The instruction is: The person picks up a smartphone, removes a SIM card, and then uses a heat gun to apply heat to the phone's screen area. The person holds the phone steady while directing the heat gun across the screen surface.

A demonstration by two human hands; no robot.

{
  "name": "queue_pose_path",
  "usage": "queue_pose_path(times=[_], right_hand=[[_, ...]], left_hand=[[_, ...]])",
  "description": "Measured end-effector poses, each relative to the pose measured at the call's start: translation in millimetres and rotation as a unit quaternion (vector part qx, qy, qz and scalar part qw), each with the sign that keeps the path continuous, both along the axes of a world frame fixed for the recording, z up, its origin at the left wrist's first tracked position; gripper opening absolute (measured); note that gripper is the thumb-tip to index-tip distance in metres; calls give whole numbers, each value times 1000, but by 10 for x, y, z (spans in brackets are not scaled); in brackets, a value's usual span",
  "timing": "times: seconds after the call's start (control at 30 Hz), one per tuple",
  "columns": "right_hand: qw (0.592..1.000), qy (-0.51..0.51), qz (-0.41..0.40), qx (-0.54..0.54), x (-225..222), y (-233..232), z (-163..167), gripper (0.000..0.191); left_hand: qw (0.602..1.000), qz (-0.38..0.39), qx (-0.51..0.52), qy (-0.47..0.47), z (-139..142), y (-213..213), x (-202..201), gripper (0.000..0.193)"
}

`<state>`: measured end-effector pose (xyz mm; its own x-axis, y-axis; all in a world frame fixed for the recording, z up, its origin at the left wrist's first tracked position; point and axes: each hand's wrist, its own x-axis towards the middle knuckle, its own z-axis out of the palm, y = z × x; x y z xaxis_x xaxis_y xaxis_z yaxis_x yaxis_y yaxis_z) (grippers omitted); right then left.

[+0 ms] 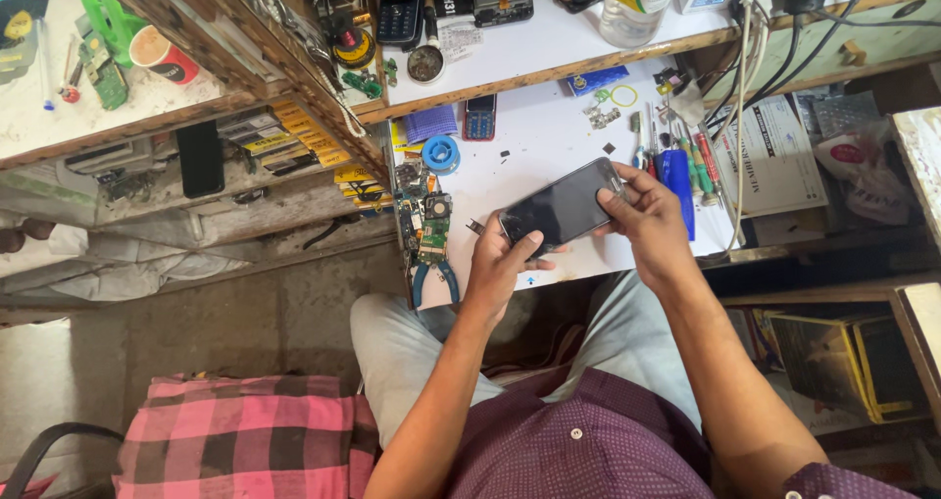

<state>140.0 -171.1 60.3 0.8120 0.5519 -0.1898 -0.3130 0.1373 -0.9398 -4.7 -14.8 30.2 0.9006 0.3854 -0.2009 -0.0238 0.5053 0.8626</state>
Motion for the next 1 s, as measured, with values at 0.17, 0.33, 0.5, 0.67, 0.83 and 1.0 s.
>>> queue_pose_path(times=[0.17, 0.33, 0.5, 0.67, 0.83, 1.0], right_hand=[[998, -51, 45, -19, 170, -19, -19, 34], [993, -71, 95, -30, 146, 118, 4, 30], [992, -42, 121, -16, 32, 177, 73, 32], [992, -80, 87, -32, 14, 195, 73, 31], [994, -101, -31, -36, -42, 124, -18, 26], [995, -67, -71, -35, -104, 0, -154, 23]], left_hand=[[992, -104, 59, 34, -54, 47, -41, 33], [991, -114, -51, -48, 56, -126, -24, 42], [948, -133, -270, -100, 102, -190, -1, 66], [925, -124, -329, -143, 29, -237, 10, 74], [921, -100, -346, -148, -20, -230, 11, 68], [918, -99, -352, -155, -48, -198, -11, 67]])
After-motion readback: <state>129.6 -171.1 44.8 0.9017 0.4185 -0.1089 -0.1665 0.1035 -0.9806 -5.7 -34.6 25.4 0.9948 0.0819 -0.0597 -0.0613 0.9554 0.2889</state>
